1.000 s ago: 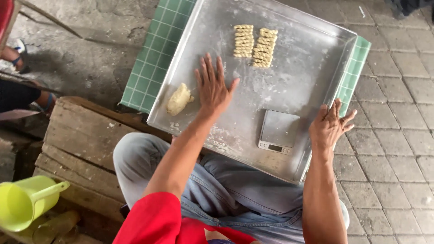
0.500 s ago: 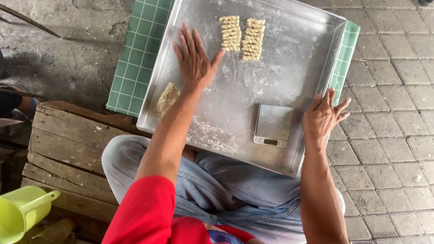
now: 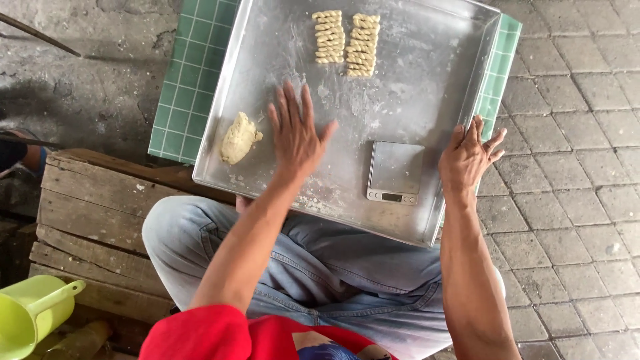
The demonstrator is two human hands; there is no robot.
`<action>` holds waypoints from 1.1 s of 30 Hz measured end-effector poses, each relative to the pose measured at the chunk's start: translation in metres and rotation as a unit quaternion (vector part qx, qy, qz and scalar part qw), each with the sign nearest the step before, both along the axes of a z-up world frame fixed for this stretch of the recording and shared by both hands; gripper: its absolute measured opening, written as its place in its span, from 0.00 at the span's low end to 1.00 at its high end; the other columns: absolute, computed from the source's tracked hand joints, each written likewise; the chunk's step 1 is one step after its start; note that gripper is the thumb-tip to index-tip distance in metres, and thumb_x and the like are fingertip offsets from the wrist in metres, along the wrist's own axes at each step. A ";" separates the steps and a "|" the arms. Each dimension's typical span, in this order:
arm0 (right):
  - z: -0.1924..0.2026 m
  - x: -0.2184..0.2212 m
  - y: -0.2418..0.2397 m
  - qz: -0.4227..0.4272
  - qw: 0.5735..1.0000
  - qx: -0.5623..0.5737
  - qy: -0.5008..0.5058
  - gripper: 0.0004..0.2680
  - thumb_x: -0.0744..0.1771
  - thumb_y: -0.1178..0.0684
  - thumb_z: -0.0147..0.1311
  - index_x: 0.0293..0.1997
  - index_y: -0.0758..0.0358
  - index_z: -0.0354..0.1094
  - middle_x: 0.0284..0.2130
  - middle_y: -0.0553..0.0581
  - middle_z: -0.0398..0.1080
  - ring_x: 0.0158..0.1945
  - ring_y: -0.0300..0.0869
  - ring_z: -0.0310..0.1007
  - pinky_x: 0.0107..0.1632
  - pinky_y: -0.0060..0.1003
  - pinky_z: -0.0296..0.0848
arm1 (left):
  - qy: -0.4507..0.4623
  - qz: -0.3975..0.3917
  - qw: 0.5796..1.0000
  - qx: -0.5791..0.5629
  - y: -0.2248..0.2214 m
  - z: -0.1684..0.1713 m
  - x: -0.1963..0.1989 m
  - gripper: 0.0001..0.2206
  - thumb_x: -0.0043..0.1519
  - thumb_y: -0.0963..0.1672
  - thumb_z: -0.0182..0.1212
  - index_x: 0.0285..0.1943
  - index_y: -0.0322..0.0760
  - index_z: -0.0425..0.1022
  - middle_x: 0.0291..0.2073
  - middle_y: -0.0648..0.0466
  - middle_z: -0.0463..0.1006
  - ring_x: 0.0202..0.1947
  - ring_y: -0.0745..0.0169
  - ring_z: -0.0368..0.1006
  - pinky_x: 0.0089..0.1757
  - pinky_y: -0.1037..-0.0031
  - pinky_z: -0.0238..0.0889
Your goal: Weighing, rolling, and braiding dough into strips on a metal tray.
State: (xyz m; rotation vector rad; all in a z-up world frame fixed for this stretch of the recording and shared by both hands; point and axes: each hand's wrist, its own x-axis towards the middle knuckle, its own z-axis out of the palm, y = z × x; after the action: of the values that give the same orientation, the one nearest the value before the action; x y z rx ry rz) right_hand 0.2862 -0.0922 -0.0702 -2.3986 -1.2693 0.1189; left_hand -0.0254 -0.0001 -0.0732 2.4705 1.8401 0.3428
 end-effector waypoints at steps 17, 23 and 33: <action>0.001 0.003 0.004 0.023 1.000 0.009 -0.005 0.19 0.74 0.49 0.34 0.70 0.72 0.59 0.69 0.63 0.61 0.71 0.72 0.28 0.63 0.83 0.30 | 0.033 0.083 0.993 -0.073 0.100 0.006 -0.008 0.49 0.67 0.69 0.24 0.83 0.27 0.36 0.78 0.35 0.31 0.80 0.38 0.30 0.73 0.46 0.30; 0.001 0.002 0.006 0.003 1.000 -0.011 0.006 0.20 0.74 0.47 0.32 0.72 0.70 0.57 0.69 0.62 0.60 0.73 0.69 0.26 0.65 0.79 0.27 | 0.019 0.044 0.996 -0.069 -0.002 0.005 0.014 0.60 0.53 0.72 0.13 0.80 0.23 0.39 0.76 0.29 0.33 0.77 0.28 0.27 0.71 0.49 0.22; -0.007 0.004 -0.001 0.014 1.000 0.006 -0.024 0.19 0.76 0.46 0.35 0.71 0.71 0.62 0.69 0.70 0.61 0.71 0.76 0.36 0.65 0.78 0.36 | -0.015 -0.006 0.998 -0.053 -0.011 0.005 0.008 0.48 0.66 0.68 0.29 0.81 0.29 0.46 0.79 0.33 0.42 0.79 0.31 0.38 0.69 0.39 0.31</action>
State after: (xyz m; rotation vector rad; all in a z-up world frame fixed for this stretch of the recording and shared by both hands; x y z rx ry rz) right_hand 0.2906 -0.0936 -0.0776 -2.3886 -1.3221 0.0616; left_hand -0.0177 -0.0108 -0.0683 2.3925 1.7831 0.2729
